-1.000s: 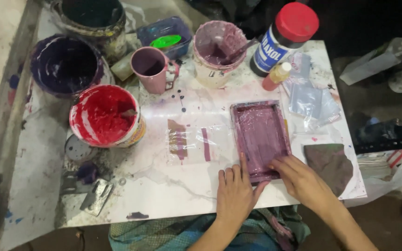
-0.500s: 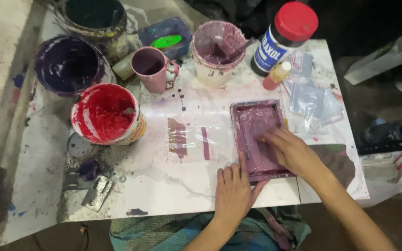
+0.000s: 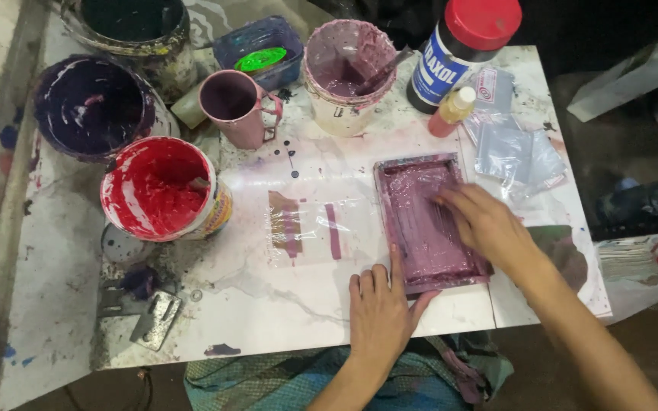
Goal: The person uses a rectangular screen printing frame to apply purple ink onto a white surface. They repeatedly press the frame down, smooth the ink with their fingers, and lift the frame to reveal printed lines. The person also wipes the surface with a cloth and adjusts the frame's position between prints.
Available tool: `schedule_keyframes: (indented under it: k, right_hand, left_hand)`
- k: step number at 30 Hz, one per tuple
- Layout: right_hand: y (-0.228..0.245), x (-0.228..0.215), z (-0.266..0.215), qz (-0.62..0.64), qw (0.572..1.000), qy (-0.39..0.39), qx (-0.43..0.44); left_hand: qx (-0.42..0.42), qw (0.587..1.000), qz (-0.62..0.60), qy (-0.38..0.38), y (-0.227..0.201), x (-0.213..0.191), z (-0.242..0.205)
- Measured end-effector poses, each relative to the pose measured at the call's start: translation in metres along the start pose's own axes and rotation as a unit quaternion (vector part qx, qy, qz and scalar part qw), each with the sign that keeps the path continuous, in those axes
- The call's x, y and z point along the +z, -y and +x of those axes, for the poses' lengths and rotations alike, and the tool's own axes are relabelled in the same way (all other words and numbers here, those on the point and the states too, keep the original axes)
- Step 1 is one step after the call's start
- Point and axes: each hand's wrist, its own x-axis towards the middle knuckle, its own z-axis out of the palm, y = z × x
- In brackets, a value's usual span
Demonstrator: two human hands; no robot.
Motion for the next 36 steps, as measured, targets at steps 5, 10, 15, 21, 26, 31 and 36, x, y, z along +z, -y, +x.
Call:
schedule_keyframes:
  k: [5,10,15,21,26,31,36]
  right_hand:
    - [0.034,-0.011,-0.051,0.032,0.999,0.028,0.007]
    - [0.032,-0.023,-0.047,0.082,0.996,0.041,0.006]
    - [0.020,-0.011,0.007,0.057,0.998,-0.034,0.003]
    - [0.037,0.003,-0.009,0.018,0.998,-0.039,-0.035]
    - [0.041,-0.014,-0.034,0.059,0.994,0.090,0.037]
    - [0.037,-0.013,0.019,0.099,0.995,0.026,0.008]
    - [0.027,0.021,0.027,0.035,0.996,-0.036,-0.070]
  left_hand:
    - [0.000,1.000,0.005,-0.011,0.000,0.001,0.000]
    - [0.010,1.000,-0.004,-0.015,0.001,-0.001,0.001]
    - [0.008,1.000,-0.005,-0.021,0.001,-0.002,-0.002]
    - [-0.005,1.000,-0.008,-0.016,0.001,-0.004,-0.001]
    - [0.000,1.000,-0.019,-0.025,0.003,-0.003,0.000]
    - [-0.002,0.999,-0.036,-0.029,0.002,-0.005,-0.003]
    - [-0.008,0.998,-0.045,-0.043,0.003,-0.003,-0.002]
